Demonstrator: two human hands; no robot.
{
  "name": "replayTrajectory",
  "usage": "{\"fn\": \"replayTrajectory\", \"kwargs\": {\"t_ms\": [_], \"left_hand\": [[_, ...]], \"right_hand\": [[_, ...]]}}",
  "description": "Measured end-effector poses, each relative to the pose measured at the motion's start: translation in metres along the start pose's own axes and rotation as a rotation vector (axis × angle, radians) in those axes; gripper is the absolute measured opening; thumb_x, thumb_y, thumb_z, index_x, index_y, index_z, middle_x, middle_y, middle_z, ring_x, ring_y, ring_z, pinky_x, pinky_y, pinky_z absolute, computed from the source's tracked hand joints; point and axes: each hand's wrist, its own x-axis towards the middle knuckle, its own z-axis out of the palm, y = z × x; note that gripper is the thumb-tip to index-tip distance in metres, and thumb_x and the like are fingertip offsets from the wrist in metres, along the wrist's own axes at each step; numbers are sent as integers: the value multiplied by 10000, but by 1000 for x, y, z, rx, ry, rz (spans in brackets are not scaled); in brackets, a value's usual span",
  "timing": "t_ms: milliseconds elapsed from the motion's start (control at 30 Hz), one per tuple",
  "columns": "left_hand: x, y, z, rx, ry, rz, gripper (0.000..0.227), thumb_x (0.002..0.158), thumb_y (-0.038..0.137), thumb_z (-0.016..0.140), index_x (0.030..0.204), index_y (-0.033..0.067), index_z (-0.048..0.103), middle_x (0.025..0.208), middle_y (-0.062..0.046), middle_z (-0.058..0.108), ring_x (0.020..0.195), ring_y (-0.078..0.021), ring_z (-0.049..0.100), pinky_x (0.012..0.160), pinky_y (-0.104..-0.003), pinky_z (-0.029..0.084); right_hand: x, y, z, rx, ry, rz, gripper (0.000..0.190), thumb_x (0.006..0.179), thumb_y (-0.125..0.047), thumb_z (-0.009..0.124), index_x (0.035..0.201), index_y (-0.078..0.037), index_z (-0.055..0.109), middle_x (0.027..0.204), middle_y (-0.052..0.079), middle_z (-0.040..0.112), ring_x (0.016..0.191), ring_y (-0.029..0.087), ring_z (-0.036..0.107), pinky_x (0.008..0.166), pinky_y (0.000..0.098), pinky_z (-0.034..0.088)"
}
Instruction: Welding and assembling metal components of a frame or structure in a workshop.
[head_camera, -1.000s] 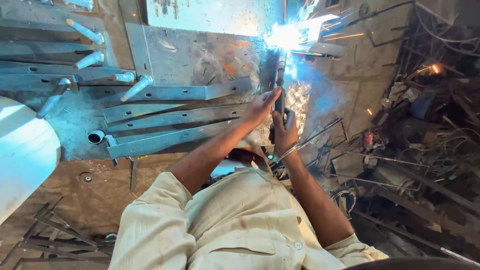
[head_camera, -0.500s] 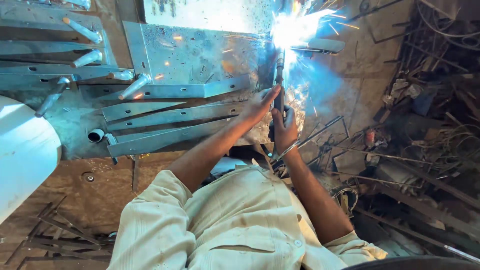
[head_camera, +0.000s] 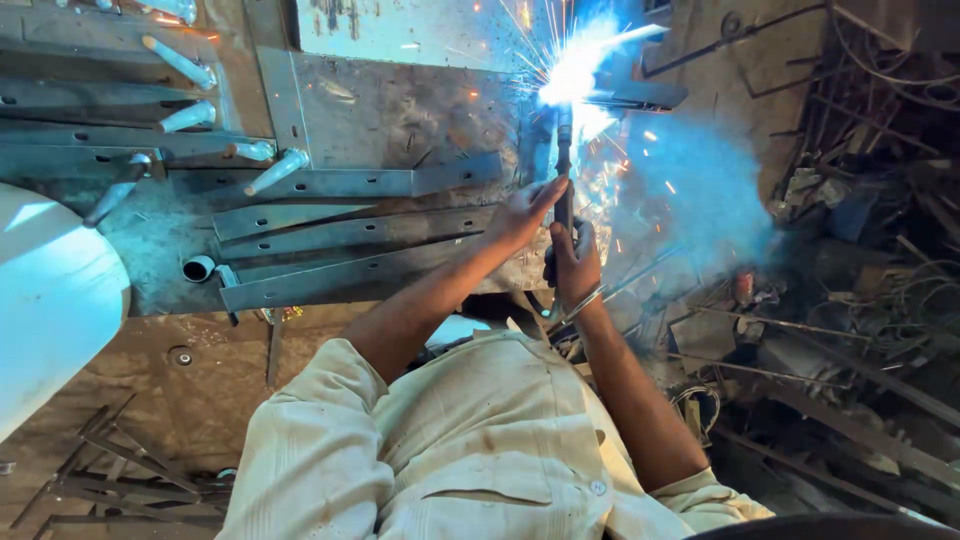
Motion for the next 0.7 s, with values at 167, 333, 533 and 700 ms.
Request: {"fn": "replayTrajectory", "kwargs": {"t_ms": [167, 333, 533, 700], "left_hand": [[0, 0, 5, -5, 46, 51, 798, 905, 783, 463, 1085, 62, 752, 774, -17, 630, 718, -97, 558, 618, -320, 441], [-7, 8, 7, 133, 83, 89, 799, 913, 775, 435, 1126, 67, 739, 797, -26, 685, 761, -127, 653, 709, -321, 501], [-6, 7, 17, 207, 161, 16, 760, 893, 759, 470, 1204, 109, 713, 960, -83, 765, 913, -226, 740, 783, -374, 537], [-18, 26, 27, 347, 217, -47, 775, 908, 775, 406, 1073, 106, 762, 922, -211, 760, 920, -380, 750, 786, -448, 547]], "right_hand": [[6, 9, -9, 50, -51, -28, 575, 983, -477, 644, 1311, -27, 499, 674, 2, 551, 478, 87, 513, 413, 258, 414], [13, 23, -18, 76, -69, -26, 586, 970, -490, 651, 1311, -37, 505, 682, -5, 546, 482, 82, 502, 413, 259, 412], [26, 34, -27, 134, -151, -68, 545, 999, -474, 641, 1282, -31, 499, 657, -4, 519, 484, 96, 484, 419, 280, 399], [33, 34, -34, 94, -163, -72, 519, 982, -455, 637, 1284, -59, 491, 624, 21, 538, 467, 111, 497, 411, 293, 422]]}}
